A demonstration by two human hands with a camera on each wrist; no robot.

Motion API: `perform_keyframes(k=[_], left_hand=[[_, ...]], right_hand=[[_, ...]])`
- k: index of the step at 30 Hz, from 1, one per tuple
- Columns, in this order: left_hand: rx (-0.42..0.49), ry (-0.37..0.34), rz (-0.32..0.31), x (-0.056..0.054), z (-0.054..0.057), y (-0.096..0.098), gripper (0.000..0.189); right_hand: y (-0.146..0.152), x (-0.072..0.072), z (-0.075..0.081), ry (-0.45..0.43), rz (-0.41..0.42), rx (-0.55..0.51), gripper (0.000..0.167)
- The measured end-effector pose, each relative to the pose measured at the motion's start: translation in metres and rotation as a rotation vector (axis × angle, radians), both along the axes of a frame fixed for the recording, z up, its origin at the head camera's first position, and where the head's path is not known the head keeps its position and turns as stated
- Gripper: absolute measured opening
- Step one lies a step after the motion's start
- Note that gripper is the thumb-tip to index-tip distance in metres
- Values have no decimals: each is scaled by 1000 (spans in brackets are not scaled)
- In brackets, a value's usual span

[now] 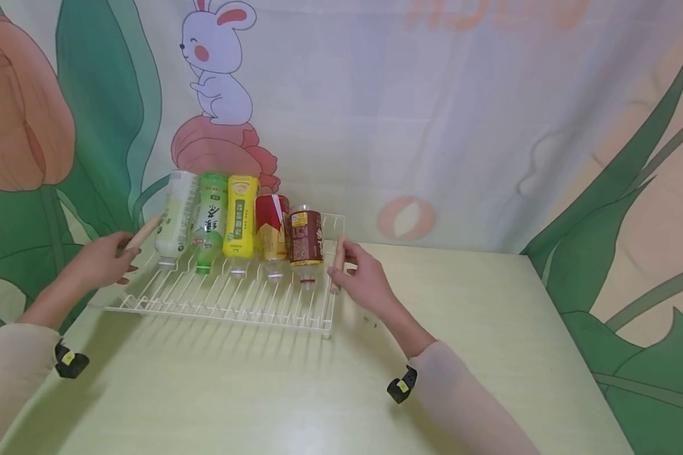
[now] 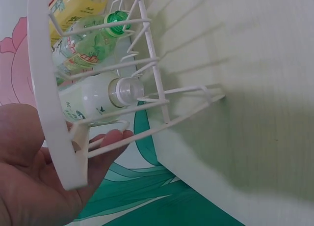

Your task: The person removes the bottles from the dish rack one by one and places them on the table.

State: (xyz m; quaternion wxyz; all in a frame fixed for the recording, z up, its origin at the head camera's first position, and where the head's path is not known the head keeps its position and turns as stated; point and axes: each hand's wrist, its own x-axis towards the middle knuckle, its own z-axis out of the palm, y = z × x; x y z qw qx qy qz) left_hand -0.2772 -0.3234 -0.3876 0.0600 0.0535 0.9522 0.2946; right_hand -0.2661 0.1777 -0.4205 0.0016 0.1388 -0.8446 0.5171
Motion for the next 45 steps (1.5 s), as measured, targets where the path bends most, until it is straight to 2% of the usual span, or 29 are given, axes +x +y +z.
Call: perform_keyframes(k=[6, 9, 12, 16, 22, 27, 32, 35, 40, 45], left_hand=[[16, 24, -11, 4, -4, -1, 58], [-24, 46, 2, 3, -1, 1, 62], [-108, 120, 15, 4, 5, 11, 68], [-136, 225, 2, 11, 22, 47, 78], [-18, 280, -63, 18, 54, 125, 81], [52, 307, -105, 10, 60, 175, 80], [187, 259, -102, -2, 56, 214, 80], [238, 216, -102, -7, 55, 235, 84], [273, 150, -76, -12, 55, 262, 93], [261, 48, -44, -20, 43, 275, 102]], right_hand=[[3, -1, 0, -15, 11, 10, 73], [6, 0, 2, -22, 20, 33, 74], [9, -1, 8, 14, 23, 81, 74], [11, -7, 25, 82, 22, 105, 73], [6, -24, 49, 105, 18, 82, 74], [0, -33, 53, 86, -27, 68, 72], [1, -36, 40, 43, -69, 53, 68], [3, -37, 29, 15, -82, 25, 66], [6, -34, 17, -35, -80, -27, 64], [4, -21, 15, -92, -72, -32, 63]])
